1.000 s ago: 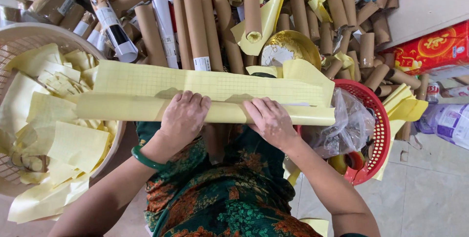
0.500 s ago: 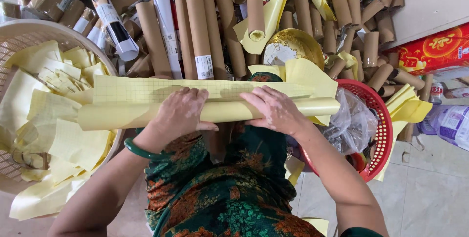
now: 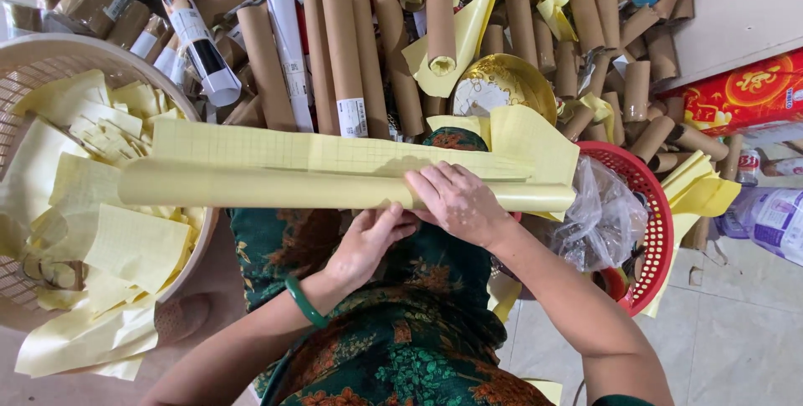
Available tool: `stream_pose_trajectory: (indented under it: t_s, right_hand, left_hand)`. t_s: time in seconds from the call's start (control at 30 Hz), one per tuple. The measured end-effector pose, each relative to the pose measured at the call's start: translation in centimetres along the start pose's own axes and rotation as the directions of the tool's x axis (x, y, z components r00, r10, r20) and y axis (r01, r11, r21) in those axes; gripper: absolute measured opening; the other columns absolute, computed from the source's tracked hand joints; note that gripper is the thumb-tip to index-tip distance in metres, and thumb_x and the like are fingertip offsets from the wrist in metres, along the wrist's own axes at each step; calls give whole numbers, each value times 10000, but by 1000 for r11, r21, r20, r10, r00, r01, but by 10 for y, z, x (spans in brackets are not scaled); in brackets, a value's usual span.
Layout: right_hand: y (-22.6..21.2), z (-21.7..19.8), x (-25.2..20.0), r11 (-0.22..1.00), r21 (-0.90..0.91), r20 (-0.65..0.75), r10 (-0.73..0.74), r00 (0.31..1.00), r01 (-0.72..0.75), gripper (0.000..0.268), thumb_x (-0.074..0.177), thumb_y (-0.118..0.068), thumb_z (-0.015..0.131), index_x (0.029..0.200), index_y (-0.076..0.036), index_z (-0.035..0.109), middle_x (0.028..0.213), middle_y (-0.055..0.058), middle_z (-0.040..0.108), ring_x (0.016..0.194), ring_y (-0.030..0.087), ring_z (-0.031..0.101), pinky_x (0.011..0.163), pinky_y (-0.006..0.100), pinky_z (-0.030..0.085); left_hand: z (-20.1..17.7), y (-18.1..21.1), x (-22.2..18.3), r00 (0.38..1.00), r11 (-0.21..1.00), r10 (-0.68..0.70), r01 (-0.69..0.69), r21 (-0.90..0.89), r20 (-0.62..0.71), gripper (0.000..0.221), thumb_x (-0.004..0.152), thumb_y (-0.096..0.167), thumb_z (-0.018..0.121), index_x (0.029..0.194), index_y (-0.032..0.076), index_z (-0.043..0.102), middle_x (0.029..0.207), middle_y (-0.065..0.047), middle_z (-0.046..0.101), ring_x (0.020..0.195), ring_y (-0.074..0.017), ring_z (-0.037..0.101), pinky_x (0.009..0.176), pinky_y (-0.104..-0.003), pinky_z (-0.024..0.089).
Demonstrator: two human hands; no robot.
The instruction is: Rolling printed posters with protective paper and inserting them into cardboard shipping tubes.
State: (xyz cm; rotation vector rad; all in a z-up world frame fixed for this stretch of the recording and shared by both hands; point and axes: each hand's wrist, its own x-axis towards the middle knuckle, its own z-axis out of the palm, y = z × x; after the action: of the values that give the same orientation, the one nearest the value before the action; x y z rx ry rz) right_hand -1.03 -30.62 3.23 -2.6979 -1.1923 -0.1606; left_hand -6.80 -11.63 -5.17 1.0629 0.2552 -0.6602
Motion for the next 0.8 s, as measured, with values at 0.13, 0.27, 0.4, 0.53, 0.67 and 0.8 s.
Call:
stream_pose_trajectory:
  t_s: [0.13,0.27,0.4,0.53,0.67,0.8]
  right_hand:
    - [-12,-14,25,996,-28,-37,78,996,-79,461,882,-250,733,1228,30,610,1023,141,649,972,317,669,860,419,567]
    - [-14,-15,52,995,-29,-161,87,983,-93,490,937,-289,745,1210,82,580,1006,205,633,918,331,657,812,399,570]
    - [-31,-24,75,989,27,-200,149,968,-146,419,888,-219,736,1163,47,568,1009,181,639,945,337,663,840,405,578]
    - [-40,-26,96,981,128,-276,177,945,-146,501,846,-250,765,1173,64,551,1050,220,638,967,383,659,836,438,563]
    - [-31,-16,105,967,236,-325,170,930,-94,549,878,-272,781,1248,45,530,1121,204,624,1057,406,642,929,474,539]
    - [-32,-20,117,814,568,-227,301,926,-126,611,885,-206,747,1402,15,508,1245,212,600,1164,428,599,980,479,501]
  left_hand:
    - [31,34,11,958,806,239,-288,-517,-161,389,967,301,603,1259,49,551,1185,-32,667,1077,-164,628,945,-350,547]
    - [17,47,42,912,761,312,-408,-505,-268,350,1047,278,648,1274,26,563,1154,-64,654,1020,-164,599,890,-338,510]
    - [10,87,41,849,728,405,-524,-442,-340,289,977,180,690,1211,31,609,1135,-69,676,1031,-172,648,915,-338,531]
    - [-5,114,43,829,715,491,-558,-422,-267,347,941,136,697,1255,11,614,1171,-75,679,1070,-177,649,945,-342,528]
    - [-25,130,50,819,727,548,-566,-388,-169,433,931,131,714,1322,23,561,1223,-76,653,1130,-183,625,999,-346,518]
    - [-44,144,61,862,757,503,-477,-447,-67,495,904,134,693,1367,31,549,1258,-84,650,1172,-199,628,1029,-350,511]
